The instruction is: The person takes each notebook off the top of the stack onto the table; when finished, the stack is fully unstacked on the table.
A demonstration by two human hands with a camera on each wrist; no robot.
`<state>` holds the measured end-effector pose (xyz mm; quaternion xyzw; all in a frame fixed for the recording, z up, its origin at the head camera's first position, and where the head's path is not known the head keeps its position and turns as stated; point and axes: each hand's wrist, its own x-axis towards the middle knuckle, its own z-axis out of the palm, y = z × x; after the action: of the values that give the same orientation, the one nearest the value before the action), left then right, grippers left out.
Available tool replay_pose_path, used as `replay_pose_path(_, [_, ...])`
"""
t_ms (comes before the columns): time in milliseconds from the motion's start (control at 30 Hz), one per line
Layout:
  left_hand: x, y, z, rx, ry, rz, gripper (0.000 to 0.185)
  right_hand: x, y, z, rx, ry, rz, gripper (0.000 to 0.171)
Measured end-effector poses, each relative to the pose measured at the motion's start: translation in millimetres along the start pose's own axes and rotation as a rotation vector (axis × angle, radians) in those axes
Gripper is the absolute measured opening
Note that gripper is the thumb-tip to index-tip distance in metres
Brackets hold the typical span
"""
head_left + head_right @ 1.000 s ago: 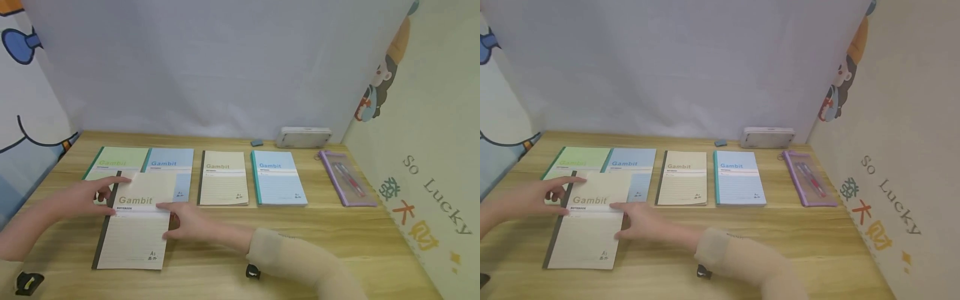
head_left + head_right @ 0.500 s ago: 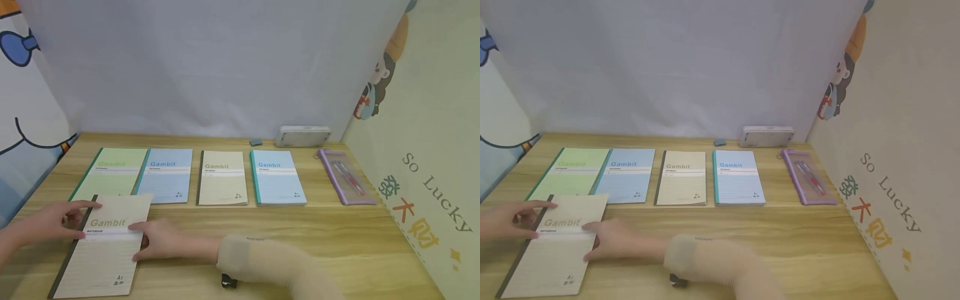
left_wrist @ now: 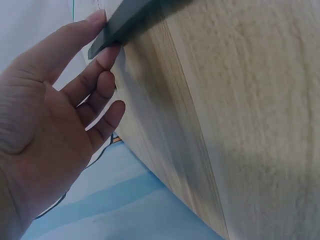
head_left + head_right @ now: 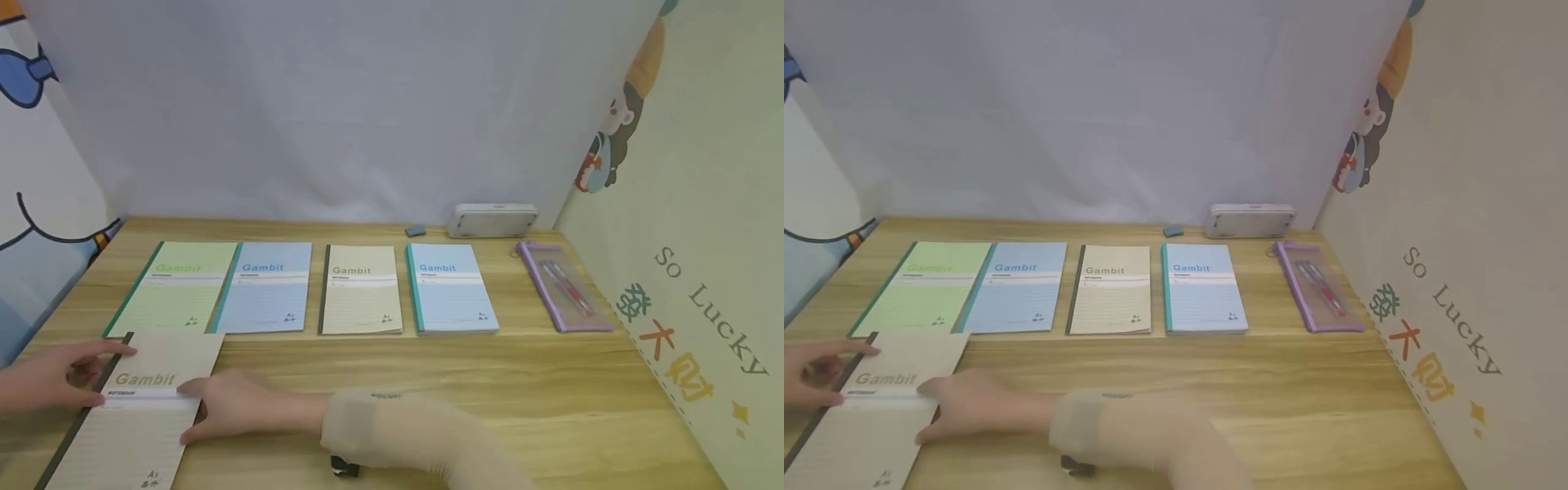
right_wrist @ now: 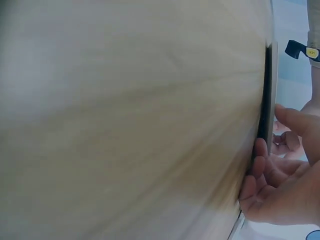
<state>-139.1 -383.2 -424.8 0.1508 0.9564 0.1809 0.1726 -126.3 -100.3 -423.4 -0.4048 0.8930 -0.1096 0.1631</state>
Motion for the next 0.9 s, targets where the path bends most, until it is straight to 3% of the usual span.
replay_pose_path(167, [-1.1,-14.0,-1.8,0.082,-0.025,-0.067,0.078,8,-7,-1,-0.014,-0.076,-0.048,0.062])
replay_pose_path(433, [-2.2,-33.0,5.0,0.163,0.025,-0.116,0.081,21,4,-6,0.163,-0.155,-0.154,0.064])
replay_pose_path(567, [-0.7,-34.3,5.2,0.181,-0.008,-0.159,0.083,25,9,-10,0.239,-0.178,-0.137,0.063])
replay_pose_path(767, [-0.4,-37.5,3.4,0.177,-0.061,-0.149,0.09,25,12,-12,0.353,-0.197,-0.13,0.062])
replay_pose_path(900, [-0.7,-42.7,5.9,0.2,-0.019,-0.149,0.096,22,12,-15,0.397,-0.209,-0.124,0.06])
